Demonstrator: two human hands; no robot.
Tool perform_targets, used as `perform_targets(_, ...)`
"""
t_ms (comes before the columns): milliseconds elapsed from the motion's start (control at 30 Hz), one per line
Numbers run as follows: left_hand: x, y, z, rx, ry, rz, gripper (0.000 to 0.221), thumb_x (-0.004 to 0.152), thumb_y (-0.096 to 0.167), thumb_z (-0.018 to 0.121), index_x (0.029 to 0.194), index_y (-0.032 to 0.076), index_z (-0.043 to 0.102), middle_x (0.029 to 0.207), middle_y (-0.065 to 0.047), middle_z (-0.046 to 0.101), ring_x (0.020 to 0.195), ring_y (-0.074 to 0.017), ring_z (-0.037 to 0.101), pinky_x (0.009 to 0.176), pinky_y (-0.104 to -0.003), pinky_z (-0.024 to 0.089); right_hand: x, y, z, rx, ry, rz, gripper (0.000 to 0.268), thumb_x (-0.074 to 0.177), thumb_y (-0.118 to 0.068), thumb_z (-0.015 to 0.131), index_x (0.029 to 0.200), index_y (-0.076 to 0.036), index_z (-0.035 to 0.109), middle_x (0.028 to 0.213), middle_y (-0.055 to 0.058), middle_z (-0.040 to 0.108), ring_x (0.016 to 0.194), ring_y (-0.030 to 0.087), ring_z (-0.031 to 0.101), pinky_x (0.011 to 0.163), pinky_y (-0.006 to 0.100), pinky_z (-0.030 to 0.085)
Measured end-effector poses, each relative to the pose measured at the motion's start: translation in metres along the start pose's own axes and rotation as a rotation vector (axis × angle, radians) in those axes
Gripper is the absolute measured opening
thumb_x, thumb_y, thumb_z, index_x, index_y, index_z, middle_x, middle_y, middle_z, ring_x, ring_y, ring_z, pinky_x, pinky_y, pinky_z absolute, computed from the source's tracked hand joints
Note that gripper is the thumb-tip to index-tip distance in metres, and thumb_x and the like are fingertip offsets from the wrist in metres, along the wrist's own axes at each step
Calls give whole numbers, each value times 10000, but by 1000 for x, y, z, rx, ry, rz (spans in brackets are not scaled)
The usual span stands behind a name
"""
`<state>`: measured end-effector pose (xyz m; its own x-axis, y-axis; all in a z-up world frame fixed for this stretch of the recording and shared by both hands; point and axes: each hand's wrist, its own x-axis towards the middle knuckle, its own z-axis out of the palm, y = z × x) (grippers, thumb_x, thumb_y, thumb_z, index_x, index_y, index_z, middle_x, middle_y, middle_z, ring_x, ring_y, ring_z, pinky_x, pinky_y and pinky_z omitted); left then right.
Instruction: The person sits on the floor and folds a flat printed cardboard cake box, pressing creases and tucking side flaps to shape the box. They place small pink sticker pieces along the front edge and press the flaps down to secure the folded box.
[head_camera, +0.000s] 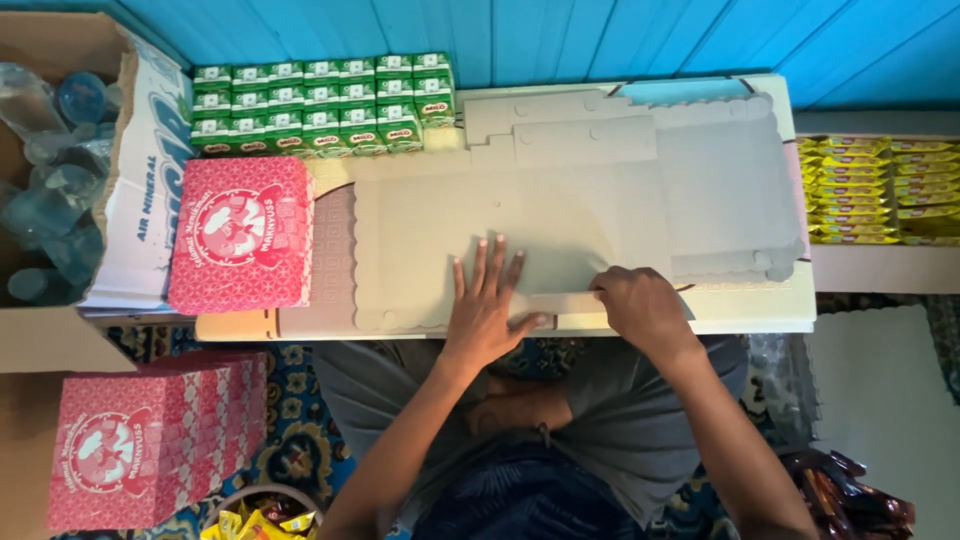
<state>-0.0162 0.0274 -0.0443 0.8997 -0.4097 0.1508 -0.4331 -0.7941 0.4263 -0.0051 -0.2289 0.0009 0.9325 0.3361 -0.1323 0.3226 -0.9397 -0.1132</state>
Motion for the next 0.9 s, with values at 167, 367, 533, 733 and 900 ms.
perform_targets(167,0,-2,7,50,-22,-41,906,938,652,595,1613,99,351,1713,-214,141,1577,-428,61,1202,-675,-31,-2,-17,0,-51,20,-21,212,846,-236,717,1054,-267,736,938,-70,744,929,205,764,1082,421,496)
perform_targets(367,-1,-5,13,43,2,-38,921,946,718,529,1621,124,332,1717,-196,139,1584,-407,59,1210,-654,-61,8,-26,-8,-39,33,-78,116,893,-197,711,1001,-189,754,850,2,734,803,289,752,875,419,578)
perform_targets(533,-3,-5,15,37,16,-42,910,949,737,498,1600,114,376,1711,-197,166,1586,-398,68,1212,-637,-91,9,-33,0,-100,29,-84,127,870,-191,739,996,-192,747,834,-14,718,760,276,746,783,400,587)
perform_targets(733,-2,-6,15,53,-4,-52,903,946,667,560,1638,145,305,1722,-183,137,1589,-390,57,1221,-639,-84,14,-51,-16,13,46,-162,91,939,-188,686,995,-168,755,856,9,717,793,277,746,764,377,585)
perform_targets(900,-2,-6,16,46,-2,-51,922,933,698,563,1625,133,334,1717,-191,152,1587,-394,74,1221,-632,-87,21,-40,-1,42,31,-141,99,946,-209,694,1010,-172,759,827,11,700,745,288,721,732,396,578)
